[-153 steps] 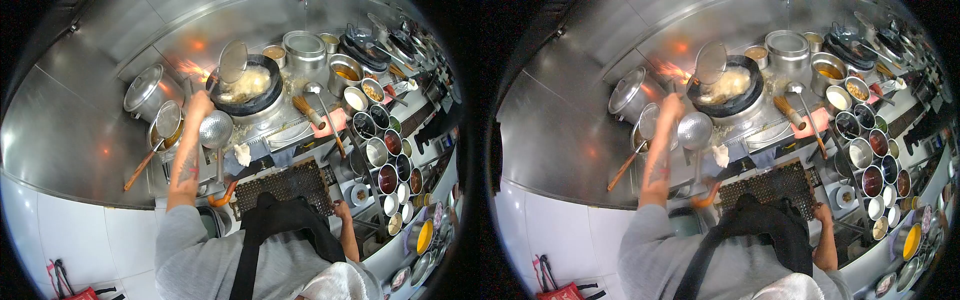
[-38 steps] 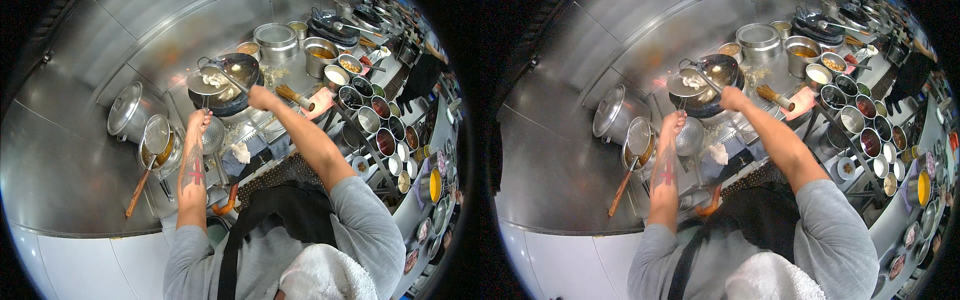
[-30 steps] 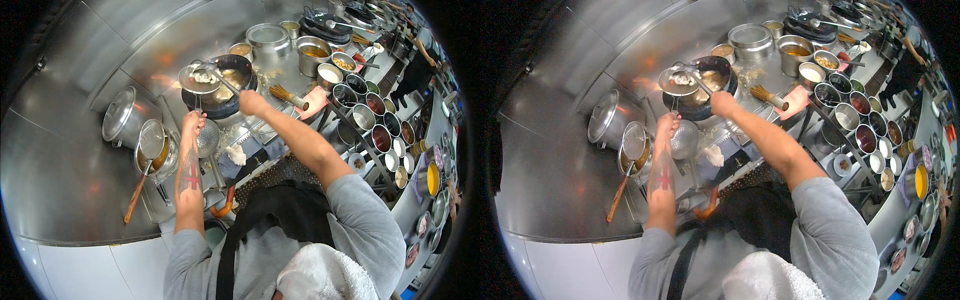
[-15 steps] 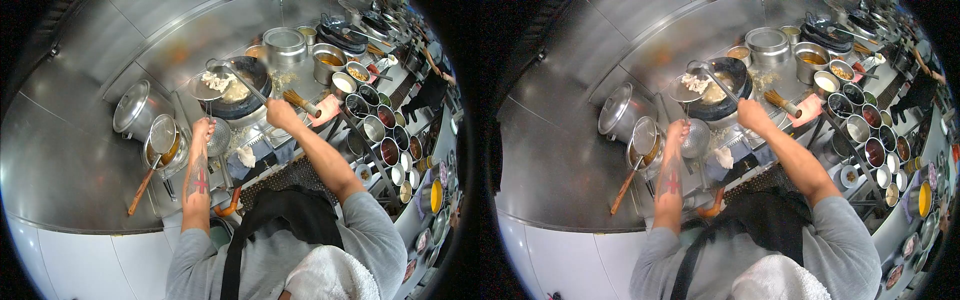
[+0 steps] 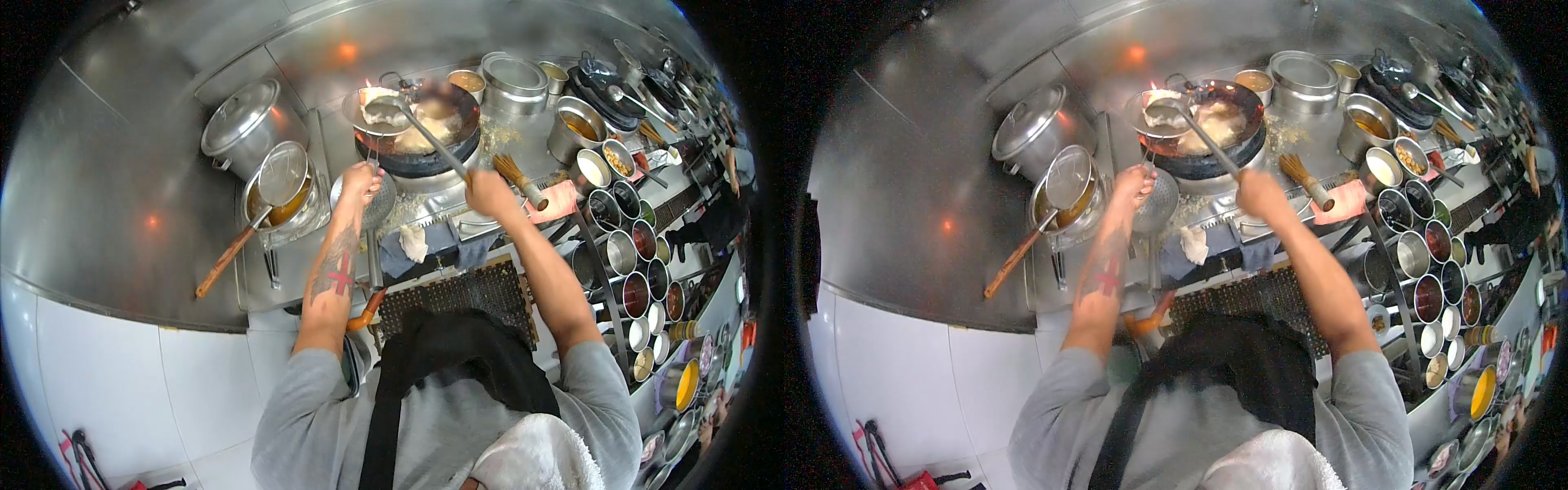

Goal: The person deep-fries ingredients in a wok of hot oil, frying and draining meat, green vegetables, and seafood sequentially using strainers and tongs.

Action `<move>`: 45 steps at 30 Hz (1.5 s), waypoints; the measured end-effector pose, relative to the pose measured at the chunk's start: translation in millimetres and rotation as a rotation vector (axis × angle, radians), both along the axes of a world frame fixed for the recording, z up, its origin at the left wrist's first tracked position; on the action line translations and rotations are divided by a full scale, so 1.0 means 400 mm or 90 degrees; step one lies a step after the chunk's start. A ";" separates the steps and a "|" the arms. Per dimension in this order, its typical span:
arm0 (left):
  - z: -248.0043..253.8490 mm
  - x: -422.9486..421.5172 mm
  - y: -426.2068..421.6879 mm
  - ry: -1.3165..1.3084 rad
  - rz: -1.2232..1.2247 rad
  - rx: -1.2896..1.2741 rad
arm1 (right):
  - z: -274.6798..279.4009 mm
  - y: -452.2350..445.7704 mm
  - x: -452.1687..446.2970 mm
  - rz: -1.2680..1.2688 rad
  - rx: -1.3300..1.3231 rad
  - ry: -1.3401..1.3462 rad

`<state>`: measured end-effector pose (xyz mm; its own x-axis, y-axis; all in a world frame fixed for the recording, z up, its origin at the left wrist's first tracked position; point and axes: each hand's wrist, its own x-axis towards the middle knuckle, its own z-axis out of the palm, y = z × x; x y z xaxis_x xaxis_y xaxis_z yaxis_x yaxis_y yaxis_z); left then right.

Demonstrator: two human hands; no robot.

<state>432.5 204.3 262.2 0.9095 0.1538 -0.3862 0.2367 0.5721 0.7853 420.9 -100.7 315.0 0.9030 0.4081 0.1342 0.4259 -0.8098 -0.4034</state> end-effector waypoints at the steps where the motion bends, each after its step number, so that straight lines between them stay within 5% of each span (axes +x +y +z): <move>1: -0.008 -0.013 -0.026 0.024 0.027 0.033 | -0.013 0.010 0.054 0.010 0.013 -0.018; 7: -0.001 -0.054 -0.018 0.044 0.072 0.033 | 0.113 0.001 -0.047 -0.083 0.064 -0.043; 10: 0.022 -0.066 -0.045 0.004 0.011 0.057 | -0.008 0.031 -0.011 -0.030 0.032 -0.025; 11: 0.017 -0.057 -0.059 0.020 0.027 0.027 | -0.007 0.038 0.028 0.021 0.145 0.096; 12: 0.011 -0.058 -0.070 0.028 0.022 0.025 | -0.008 0.048 0.059 -0.082 0.341 0.413; 14: 0.014 -0.044 -0.072 0.031 0.046 0.075 | -0.012 0.047 0.066 -0.032 0.191 0.111; 17: 0.007 -0.033 -0.061 0.039 0.030 0.067 | 0.034 -0.032 0.037 -0.036 0.101 -0.037; 22: 0.031 -0.014 -0.133 0.039 0.052 0.109 | 0.068 -0.176 0.070 0.072 0.044 -0.027; 24: 0.005 -0.002 -0.170 0.068 0.107 0.087 | 0.039 -0.244 0.151 0.158 0.169 0.053; 28: 0.014 0.001 -0.230 0.066 0.152 0.085 | 0.048 -0.371 0.103 0.118 0.170 -0.039; 34: 0.036 -0.017 -0.403 0.097 0.209 0.127 | -0.015 -0.304 0.304 0.234 0.065 0.010; 41: 0.034 -0.030 -0.442 0.084 0.217 0.068 | -0.012 -0.330 0.203 0.070 0.162 0.003; 44: 0.001 0.019 -0.417 0.068 0.165 -0.029 | -0.048 -0.310 0.213 0.140 0.164 0.051; 45: -0.024 0.032 -0.400 0.069 0.105 -0.105 | -0.053 -0.302 0.268 0.143 0.214 0.246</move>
<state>445.4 44.3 252.5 0.8292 0.2225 -0.5128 0.2080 0.7286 0.6526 527.9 -221.3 293.6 0.8084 0.5877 -0.0331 0.3433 -0.5163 -0.7846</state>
